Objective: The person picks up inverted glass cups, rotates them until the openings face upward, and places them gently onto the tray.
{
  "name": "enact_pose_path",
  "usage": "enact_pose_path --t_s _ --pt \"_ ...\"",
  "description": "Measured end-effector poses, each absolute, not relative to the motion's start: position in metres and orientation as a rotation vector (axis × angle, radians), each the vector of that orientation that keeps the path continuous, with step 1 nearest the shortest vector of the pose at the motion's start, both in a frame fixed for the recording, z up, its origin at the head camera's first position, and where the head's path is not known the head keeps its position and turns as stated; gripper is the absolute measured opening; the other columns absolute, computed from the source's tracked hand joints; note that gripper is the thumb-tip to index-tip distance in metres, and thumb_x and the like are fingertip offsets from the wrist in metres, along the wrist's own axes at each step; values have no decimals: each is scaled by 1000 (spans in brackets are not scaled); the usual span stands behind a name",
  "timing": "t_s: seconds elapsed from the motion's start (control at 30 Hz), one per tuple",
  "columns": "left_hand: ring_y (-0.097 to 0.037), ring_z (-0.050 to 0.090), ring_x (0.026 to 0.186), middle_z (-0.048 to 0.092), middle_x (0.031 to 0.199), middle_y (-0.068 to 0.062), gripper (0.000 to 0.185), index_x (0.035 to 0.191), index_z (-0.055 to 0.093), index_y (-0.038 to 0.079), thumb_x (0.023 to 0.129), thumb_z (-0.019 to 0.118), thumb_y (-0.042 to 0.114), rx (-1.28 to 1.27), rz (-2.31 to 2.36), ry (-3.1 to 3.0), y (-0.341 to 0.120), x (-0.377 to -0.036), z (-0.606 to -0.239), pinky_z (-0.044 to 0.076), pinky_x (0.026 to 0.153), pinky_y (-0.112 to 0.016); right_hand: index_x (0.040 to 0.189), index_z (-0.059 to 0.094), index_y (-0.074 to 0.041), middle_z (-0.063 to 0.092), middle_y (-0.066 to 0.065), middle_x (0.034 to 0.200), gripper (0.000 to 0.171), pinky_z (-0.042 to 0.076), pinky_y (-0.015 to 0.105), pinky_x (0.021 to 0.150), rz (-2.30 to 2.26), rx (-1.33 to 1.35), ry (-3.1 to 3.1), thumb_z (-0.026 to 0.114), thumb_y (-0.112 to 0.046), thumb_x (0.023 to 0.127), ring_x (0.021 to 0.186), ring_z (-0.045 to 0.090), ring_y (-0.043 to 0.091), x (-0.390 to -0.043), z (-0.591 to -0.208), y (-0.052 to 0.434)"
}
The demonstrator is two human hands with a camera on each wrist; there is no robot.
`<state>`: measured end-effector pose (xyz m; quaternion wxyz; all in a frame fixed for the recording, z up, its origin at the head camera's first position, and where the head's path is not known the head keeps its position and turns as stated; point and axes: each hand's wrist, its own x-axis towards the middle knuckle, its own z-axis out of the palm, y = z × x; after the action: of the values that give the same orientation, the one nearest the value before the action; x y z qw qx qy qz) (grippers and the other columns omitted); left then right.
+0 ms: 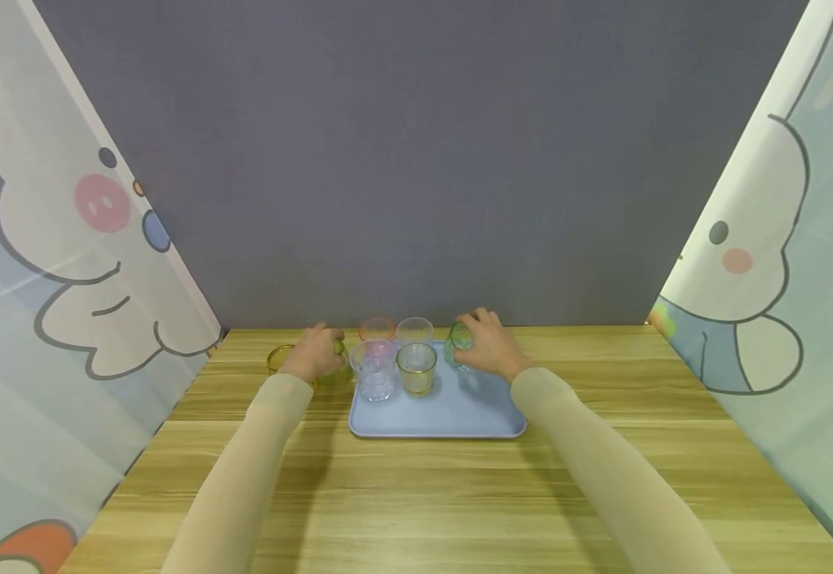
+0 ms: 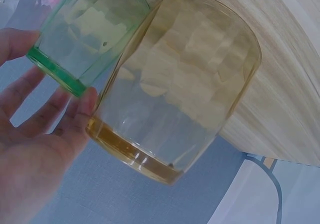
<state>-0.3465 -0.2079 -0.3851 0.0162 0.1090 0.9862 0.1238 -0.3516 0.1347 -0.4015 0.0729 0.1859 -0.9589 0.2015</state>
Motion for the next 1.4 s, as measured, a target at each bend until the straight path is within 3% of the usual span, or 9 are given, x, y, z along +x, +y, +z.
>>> enact_pose_path --t_s 0.27,0.63,0.97,1.4 --pt "-57 40 133 51 140 -29 50 138 60 -1 90 68 12 337 373 3076 -207 -347 -385 35 110 -64 145 55 -11 49 17 138 67 50 53 92 610 550 -2874 69 -31 83 123 45 34 -355 -405 131" --pt "-56 43 130 52 138 -30 51 137 60 -2 89 68 12 345 409 3087 -208 -348 -389 38 108 -63 144 58 -12 49 19 145 59 47 55 99 590 552 -2846 65 -30 88 128 44 38 -357 -410 119" --pt "-57 42 131 50 140 -30 51 138 59 -1 90 68 13 335 418 3085 -209 -349 -389 38 108 -64 143 59 -11 47 21 146 51 50 58 96 643 529 -2839 64 -29 95 132 43 41 -357 -415 111" --pt "-54 44 130 50 141 -29 52 139 59 0 90 66 14 322 420 3097 -211 -348 -393 40 107 -63 149 49 -7 41 20 149 60 49 54 98 762 473 -2871 65 -36 100 134 41 38 -354 -417 113"
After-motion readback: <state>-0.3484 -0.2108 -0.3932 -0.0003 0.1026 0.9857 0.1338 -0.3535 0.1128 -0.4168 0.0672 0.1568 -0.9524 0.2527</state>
